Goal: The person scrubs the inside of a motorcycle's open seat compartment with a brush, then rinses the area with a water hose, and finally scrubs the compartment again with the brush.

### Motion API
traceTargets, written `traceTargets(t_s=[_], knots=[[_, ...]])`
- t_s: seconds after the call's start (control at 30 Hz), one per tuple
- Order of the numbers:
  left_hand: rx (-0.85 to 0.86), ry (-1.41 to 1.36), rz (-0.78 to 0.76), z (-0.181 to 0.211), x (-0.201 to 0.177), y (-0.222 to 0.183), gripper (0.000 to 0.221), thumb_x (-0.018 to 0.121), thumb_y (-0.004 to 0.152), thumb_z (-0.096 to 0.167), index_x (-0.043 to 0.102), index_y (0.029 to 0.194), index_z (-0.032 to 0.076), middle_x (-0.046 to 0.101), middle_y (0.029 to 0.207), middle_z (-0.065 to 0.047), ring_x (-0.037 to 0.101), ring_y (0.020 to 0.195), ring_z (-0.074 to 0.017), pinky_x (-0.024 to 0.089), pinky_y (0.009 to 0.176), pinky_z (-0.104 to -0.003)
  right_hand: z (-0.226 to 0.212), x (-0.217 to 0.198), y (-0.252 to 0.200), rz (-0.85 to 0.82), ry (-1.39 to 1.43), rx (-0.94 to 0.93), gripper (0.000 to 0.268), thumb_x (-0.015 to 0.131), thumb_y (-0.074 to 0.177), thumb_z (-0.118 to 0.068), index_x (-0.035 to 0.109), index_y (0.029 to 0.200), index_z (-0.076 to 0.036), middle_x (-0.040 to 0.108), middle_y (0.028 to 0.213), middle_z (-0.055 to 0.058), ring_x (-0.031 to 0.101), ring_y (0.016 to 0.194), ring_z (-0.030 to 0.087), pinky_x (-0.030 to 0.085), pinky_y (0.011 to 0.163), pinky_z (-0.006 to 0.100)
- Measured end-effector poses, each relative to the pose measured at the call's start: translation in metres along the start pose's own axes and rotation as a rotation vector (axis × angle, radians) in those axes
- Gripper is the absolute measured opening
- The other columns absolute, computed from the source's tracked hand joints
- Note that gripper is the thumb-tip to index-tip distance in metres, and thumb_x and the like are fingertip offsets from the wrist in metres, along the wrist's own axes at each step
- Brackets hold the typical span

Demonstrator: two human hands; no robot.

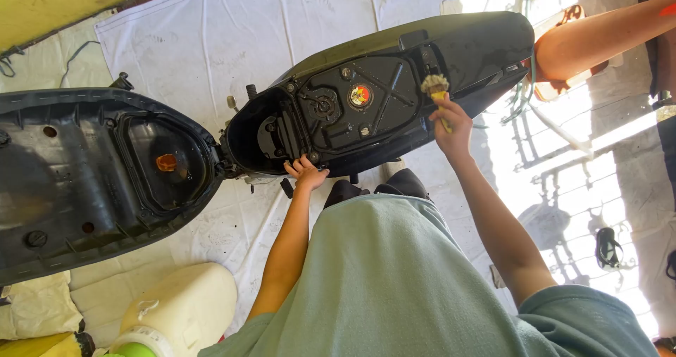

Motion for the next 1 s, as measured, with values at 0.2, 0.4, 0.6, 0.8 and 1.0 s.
traceTargets(t_s=[0.2, 0.4, 0.6, 0.8, 1.0], knots=[[0.021, 0.007, 0.005, 0.004, -0.004, -0.009, 0.088, 0.073, 0.09, 0.042, 0.015, 0.151, 0.014, 0.015, 0.153, -0.017, -0.024, 0.147, -0.0486, 0.037, 0.111, -0.067, -0.014, -0.003, 0.017, 0.104, 0.099, 0.054, 0.023, 0.069, 0.09, 0.019, 0.075, 0.078, 0.0, 0.074, 0.113, 0.019, 0.063, 0.124, 0.038, 0.053, 0.103, 0.042], [0.018, -0.014, -0.015, 0.005, -0.005, -0.01, 0.089, 0.072, 0.089, 0.041, 0.013, 0.151, 0.013, 0.012, 0.153, -0.018, -0.026, 0.145, -0.0498, 0.035, 0.111, -0.068, -0.01, -0.024, -0.016, 0.085, 0.06, 0.064, 0.026, 0.071, 0.085, 0.021, 0.076, 0.076, -0.002, 0.076, 0.109, 0.016, 0.066, 0.121, 0.037, 0.053, 0.101, 0.043], [-0.004, -0.009, 0.003, 0.005, -0.004, -0.009, 0.089, 0.073, 0.089, 0.042, 0.015, 0.15, 0.015, 0.013, 0.153, -0.016, -0.025, 0.147, -0.0475, 0.037, 0.111, -0.066, 0.019, -0.009, 0.026, 0.097, 0.149, 0.03, 0.024, 0.073, 0.088, 0.018, 0.075, 0.076, -0.002, 0.076, 0.107, 0.018, 0.068, 0.117, 0.039, 0.053, 0.1, 0.042], [-0.003, -0.009, -0.006, 0.005, -0.007, -0.011, 0.088, 0.072, 0.089, 0.041, 0.015, 0.151, 0.016, 0.014, 0.154, -0.015, -0.023, 0.148, -0.0469, 0.037, 0.111, -0.065, 0.013, 0.016, 0.096, 0.129, 0.248, 0.026, 0.027, 0.069, 0.082, 0.022, 0.076, 0.073, -0.003, 0.077, 0.102, 0.017, 0.071, 0.112, 0.035, 0.056, 0.097, 0.04], [-0.006, -0.002, 0.006, 0.01, -0.011, -0.019, 0.085, 0.072, 0.09, 0.042, 0.017, 0.149, 0.015, 0.016, 0.153, -0.016, -0.023, 0.148, -0.0476, 0.037, 0.111, -0.065, 0.003, 0.016, 0.094, 0.074, 0.176, -0.039, 0.028, 0.072, 0.083, 0.022, 0.075, 0.07, -0.003, 0.077, 0.098, 0.017, 0.074, 0.103, 0.037, 0.057, 0.096, 0.042]])
Point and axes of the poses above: each hand's wrist, its own y-axis towards the middle knuckle, its own x-axis out of the palm, z = x × y, the point moved 7 cm from there along y, towards the middle knuckle
